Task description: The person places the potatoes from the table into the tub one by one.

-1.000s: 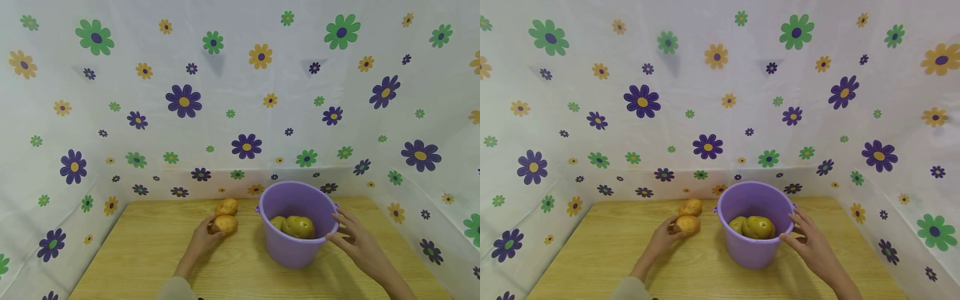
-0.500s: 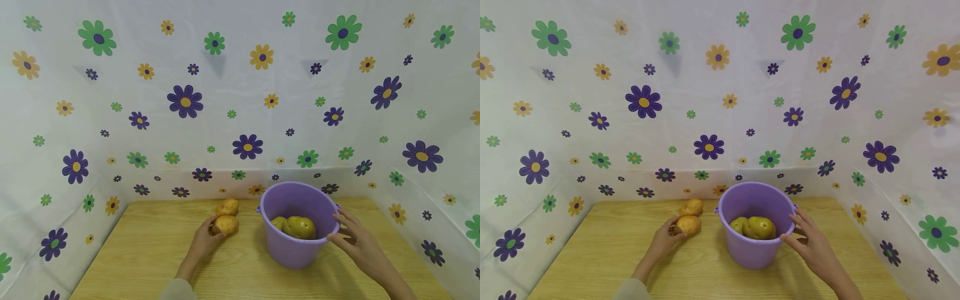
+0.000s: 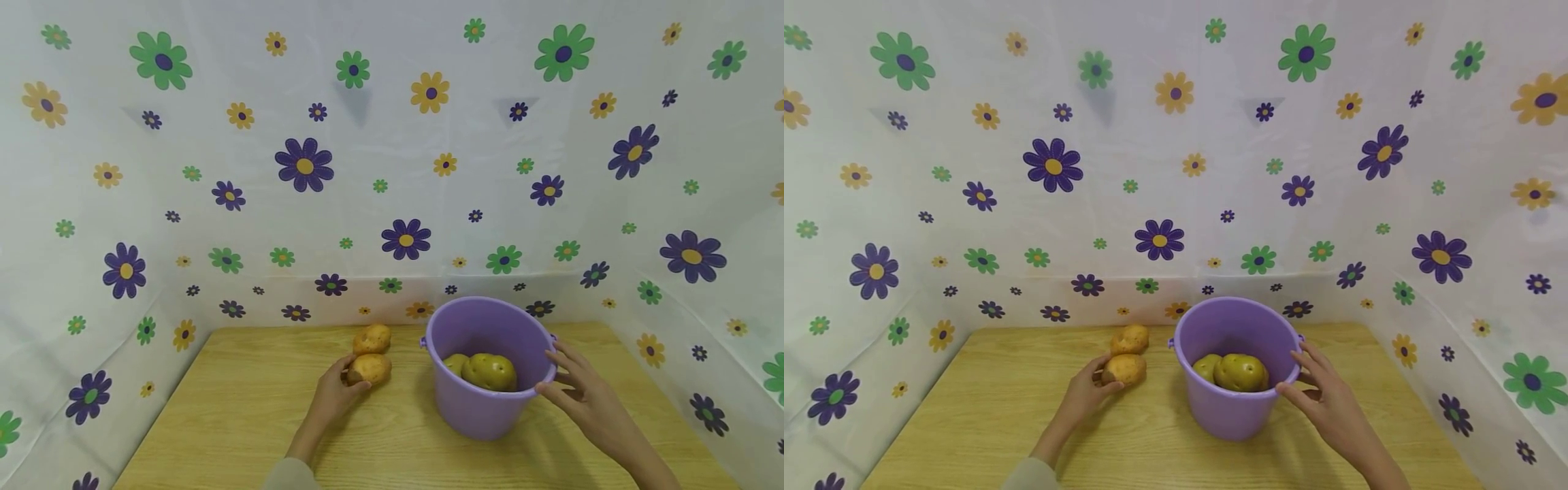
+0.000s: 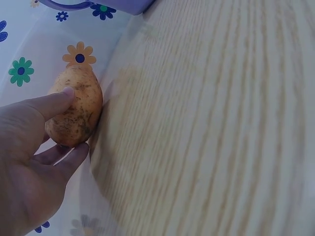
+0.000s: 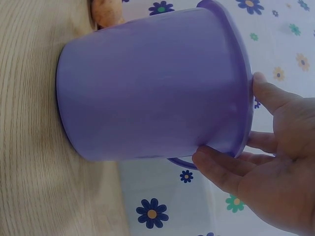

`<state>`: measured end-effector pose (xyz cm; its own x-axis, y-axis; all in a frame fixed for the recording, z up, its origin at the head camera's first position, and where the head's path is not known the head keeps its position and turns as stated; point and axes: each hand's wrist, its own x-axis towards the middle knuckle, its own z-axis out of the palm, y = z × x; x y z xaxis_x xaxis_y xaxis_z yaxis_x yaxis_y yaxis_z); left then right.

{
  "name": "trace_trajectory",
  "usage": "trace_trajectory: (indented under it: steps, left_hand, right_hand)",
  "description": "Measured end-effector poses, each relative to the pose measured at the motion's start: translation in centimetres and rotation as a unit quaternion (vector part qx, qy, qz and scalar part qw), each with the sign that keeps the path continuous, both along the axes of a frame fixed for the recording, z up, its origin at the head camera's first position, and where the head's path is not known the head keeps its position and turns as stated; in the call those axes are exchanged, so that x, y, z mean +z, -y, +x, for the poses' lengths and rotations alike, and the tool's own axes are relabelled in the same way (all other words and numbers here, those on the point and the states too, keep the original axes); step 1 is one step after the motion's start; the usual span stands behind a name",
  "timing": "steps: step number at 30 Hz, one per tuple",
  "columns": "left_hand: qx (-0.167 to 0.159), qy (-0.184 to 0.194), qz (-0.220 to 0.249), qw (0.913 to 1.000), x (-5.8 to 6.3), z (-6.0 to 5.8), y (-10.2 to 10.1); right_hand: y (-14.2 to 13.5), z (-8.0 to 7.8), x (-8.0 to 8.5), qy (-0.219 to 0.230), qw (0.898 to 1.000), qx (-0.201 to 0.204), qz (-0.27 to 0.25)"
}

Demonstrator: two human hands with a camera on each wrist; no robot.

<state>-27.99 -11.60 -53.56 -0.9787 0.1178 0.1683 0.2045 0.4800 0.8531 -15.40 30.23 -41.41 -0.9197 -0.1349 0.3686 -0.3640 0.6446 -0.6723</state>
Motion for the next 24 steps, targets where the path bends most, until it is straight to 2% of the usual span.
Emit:
trace_trajectory:
  steps: [15,24]
  left_hand:
    - [0.003,0.006,0.011,0.9999,0.9,0.6,0.4]
    - [-0.006,0.01,0.024,0.9997,2.4,1.2,0.4]
  right_hand:
    - [0.2,0.2,0.2,0.007,1.0,-0.002,0.003]
    - [0.1,0.0,0.1,0.005,1.0,-0.003,0.001]
